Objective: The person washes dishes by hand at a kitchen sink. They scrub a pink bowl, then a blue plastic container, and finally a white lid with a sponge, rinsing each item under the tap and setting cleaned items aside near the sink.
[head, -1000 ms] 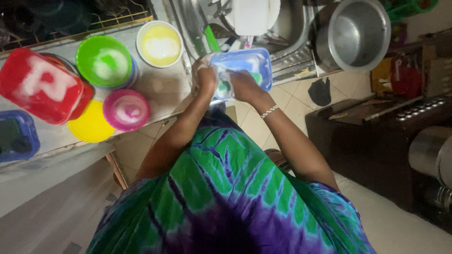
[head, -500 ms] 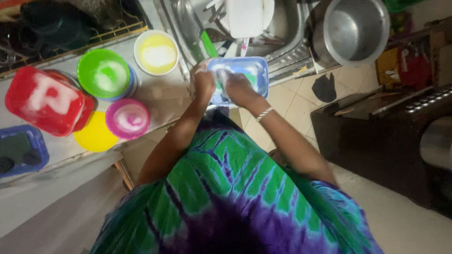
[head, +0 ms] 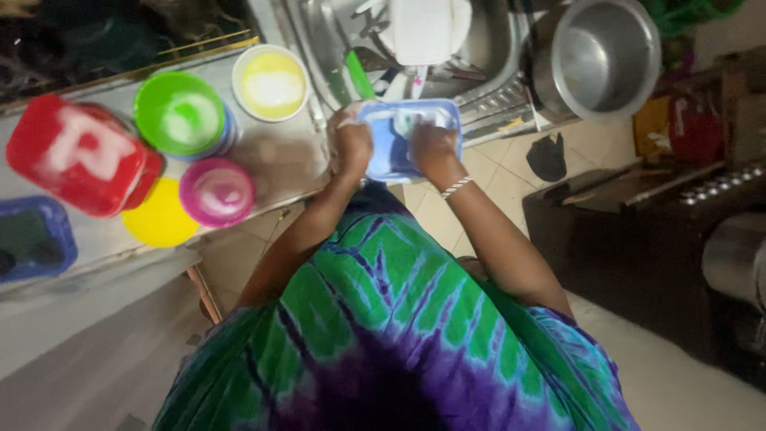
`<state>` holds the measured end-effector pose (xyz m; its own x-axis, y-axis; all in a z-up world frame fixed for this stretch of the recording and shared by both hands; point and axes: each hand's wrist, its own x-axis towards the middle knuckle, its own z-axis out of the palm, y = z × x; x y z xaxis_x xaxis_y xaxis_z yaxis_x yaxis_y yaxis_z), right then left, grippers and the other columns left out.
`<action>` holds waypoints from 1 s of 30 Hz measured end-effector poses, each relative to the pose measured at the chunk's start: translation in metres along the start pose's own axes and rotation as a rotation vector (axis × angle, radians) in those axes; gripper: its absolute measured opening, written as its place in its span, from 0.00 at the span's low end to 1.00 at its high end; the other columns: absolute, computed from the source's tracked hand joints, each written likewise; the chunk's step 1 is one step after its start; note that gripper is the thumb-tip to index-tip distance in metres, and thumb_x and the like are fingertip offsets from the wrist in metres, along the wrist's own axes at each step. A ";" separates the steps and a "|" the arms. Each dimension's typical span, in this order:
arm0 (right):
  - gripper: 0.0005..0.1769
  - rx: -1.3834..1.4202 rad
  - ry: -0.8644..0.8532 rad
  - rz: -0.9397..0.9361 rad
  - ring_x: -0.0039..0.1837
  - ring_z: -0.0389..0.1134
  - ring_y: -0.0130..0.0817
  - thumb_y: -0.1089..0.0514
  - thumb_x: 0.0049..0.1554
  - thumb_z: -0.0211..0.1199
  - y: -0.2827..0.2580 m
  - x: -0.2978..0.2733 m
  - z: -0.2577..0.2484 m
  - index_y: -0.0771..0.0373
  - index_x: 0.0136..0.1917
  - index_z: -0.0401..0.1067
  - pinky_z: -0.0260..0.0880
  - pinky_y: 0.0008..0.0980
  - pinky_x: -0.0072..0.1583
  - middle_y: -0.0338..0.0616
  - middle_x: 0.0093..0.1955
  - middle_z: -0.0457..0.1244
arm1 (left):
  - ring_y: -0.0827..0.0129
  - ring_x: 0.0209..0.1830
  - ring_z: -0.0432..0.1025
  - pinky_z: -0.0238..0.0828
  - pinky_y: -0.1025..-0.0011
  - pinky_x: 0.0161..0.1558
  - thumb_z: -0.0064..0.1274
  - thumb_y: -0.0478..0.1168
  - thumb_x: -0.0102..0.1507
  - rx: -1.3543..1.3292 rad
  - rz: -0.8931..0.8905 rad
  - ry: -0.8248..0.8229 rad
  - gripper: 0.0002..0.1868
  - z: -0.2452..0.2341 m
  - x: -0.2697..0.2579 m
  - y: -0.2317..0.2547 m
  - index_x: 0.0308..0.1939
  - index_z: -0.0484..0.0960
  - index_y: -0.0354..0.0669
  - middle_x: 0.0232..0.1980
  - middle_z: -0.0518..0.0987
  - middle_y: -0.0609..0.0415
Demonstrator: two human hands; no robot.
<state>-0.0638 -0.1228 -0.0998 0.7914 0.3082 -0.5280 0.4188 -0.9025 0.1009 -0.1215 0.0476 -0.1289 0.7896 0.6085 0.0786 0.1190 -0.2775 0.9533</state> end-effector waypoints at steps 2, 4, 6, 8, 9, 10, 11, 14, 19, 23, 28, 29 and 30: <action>0.35 0.113 -0.047 -0.069 0.65 0.70 0.58 0.43 0.61 0.60 0.007 -0.003 0.006 0.65 0.75 0.64 0.68 0.60 0.63 0.61 0.67 0.65 | 0.48 0.42 0.77 0.72 0.60 0.47 0.47 0.29 0.55 0.129 -0.053 0.013 0.15 -0.003 -0.002 0.007 0.41 0.86 0.38 0.40 0.83 0.39; 0.37 0.134 -0.150 -0.210 0.66 0.67 0.58 0.31 0.59 0.65 0.005 -0.008 0.013 0.63 0.66 0.72 0.66 0.54 0.67 0.64 0.67 0.63 | 0.51 0.39 0.78 0.74 0.62 0.45 0.43 0.29 0.55 -0.037 -0.190 -0.014 0.17 -0.004 -0.002 0.014 0.43 0.86 0.41 0.39 0.83 0.42; 0.32 0.178 0.068 -0.446 0.70 0.61 0.64 0.38 0.54 0.68 -0.006 -0.010 0.016 0.64 0.61 0.75 0.62 0.65 0.62 0.67 0.68 0.61 | 0.52 0.39 0.78 0.74 0.62 0.46 0.43 0.29 0.55 -0.069 -0.162 0.018 0.18 -0.006 0.000 0.021 0.43 0.86 0.42 0.40 0.83 0.42; 0.25 0.020 0.110 -0.479 0.72 0.59 0.60 0.45 0.55 0.67 -0.025 -0.006 0.016 0.65 0.58 0.77 0.62 0.65 0.64 0.65 0.69 0.62 | 0.50 0.42 0.77 0.74 0.62 0.50 0.46 0.28 0.54 0.041 0.035 0.095 0.18 -0.009 0.001 0.026 0.42 0.87 0.42 0.41 0.83 0.40; 0.21 -0.158 0.041 -0.394 0.73 0.61 0.52 0.48 0.59 0.64 -0.032 -0.003 0.013 0.65 0.58 0.79 0.63 0.58 0.68 0.61 0.69 0.64 | 0.51 0.41 0.78 0.74 0.64 0.49 0.45 0.28 0.53 0.033 -0.010 0.051 0.19 -0.011 0.000 0.028 0.42 0.87 0.43 0.40 0.83 0.41; 0.17 -0.333 -0.030 -0.309 0.74 0.63 0.44 0.52 0.63 0.61 -0.035 0.000 0.009 0.64 0.58 0.81 0.64 0.52 0.72 0.57 0.69 0.65 | 0.53 0.40 0.79 0.74 0.65 0.48 0.44 0.27 0.52 0.027 -0.053 0.007 0.20 -0.013 0.000 0.029 0.41 0.88 0.43 0.39 0.84 0.42; 0.19 -0.243 -0.012 -0.192 0.75 0.60 0.50 0.51 0.62 0.61 -0.035 0.001 0.003 0.64 0.60 0.78 0.64 0.56 0.68 0.56 0.70 0.63 | 0.54 0.38 0.79 0.74 0.66 0.47 0.44 0.27 0.52 0.023 -0.096 -0.038 0.20 -0.015 -0.002 0.030 0.40 0.88 0.44 0.37 0.84 0.42; 0.24 -0.055 -0.017 0.078 0.77 0.51 0.61 0.49 0.58 0.60 -0.023 -0.003 -0.015 0.61 0.64 0.73 0.63 0.65 0.61 0.52 0.75 0.55 | 0.51 0.41 0.76 0.70 0.65 0.49 0.45 0.25 0.53 0.023 0.008 0.082 0.19 -0.013 -0.004 0.031 0.42 0.88 0.41 0.40 0.83 0.40; 0.29 -0.181 -0.118 -0.262 0.68 0.66 0.54 0.40 0.62 0.59 -0.027 -0.032 -0.014 0.66 0.63 0.76 0.56 0.61 0.75 0.59 0.65 0.68 | 0.58 0.41 0.79 0.74 0.68 0.50 0.40 0.24 0.53 -0.187 -0.170 0.038 0.20 -0.005 -0.005 0.025 0.41 0.86 0.38 0.39 0.84 0.45; 0.21 0.003 -0.078 -0.089 0.73 0.59 0.57 0.52 0.60 0.54 -0.036 -0.019 -0.007 0.64 0.60 0.76 0.65 0.62 0.62 0.55 0.65 0.66 | 0.58 0.43 0.78 0.72 0.69 0.49 0.40 0.25 0.56 -0.289 -0.258 -0.007 0.20 -0.001 -0.002 0.027 0.45 0.84 0.37 0.41 0.83 0.46; 0.21 0.032 -0.111 0.195 0.69 0.67 0.52 0.49 0.66 0.50 -0.018 -0.013 -0.008 0.61 0.60 0.78 0.67 0.60 0.63 0.55 0.65 0.69 | 0.55 0.44 0.76 0.71 0.65 0.50 0.50 0.30 0.61 -0.005 -0.141 0.015 0.10 -0.013 -0.010 0.032 0.43 0.85 0.36 0.43 0.82 0.43; 0.23 0.001 -0.095 0.098 0.69 0.65 0.55 0.46 0.63 0.52 -0.017 -0.014 -0.010 0.62 0.60 0.76 0.65 0.62 0.62 0.56 0.66 0.67 | 0.54 0.44 0.75 0.70 0.64 0.50 0.54 0.32 0.63 0.069 -0.108 0.020 0.07 -0.014 -0.007 0.034 0.43 0.85 0.36 0.43 0.82 0.43; 0.25 -0.029 -0.078 0.005 0.68 0.63 0.57 0.44 0.60 0.54 -0.017 -0.016 -0.012 0.64 0.60 0.75 0.62 0.64 0.61 0.56 0.67 0.65 | 0.54 0.44 0.76 0.70 0.64 0.50 0.53 0.32 0.63 0.055 -0.101 0.028 0.07 -0.014 -0.003 0.035 0.43 0.85 0.36 0.43 0.82 0.43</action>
<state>-0.0781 -0.1082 -0.0827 0.7569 0.2781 -0.5915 0.4282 -0.8947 0.1273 -0.1280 0.0462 -0.0922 0.7546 0.6561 -0.0082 0.2308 -0.2536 0.9394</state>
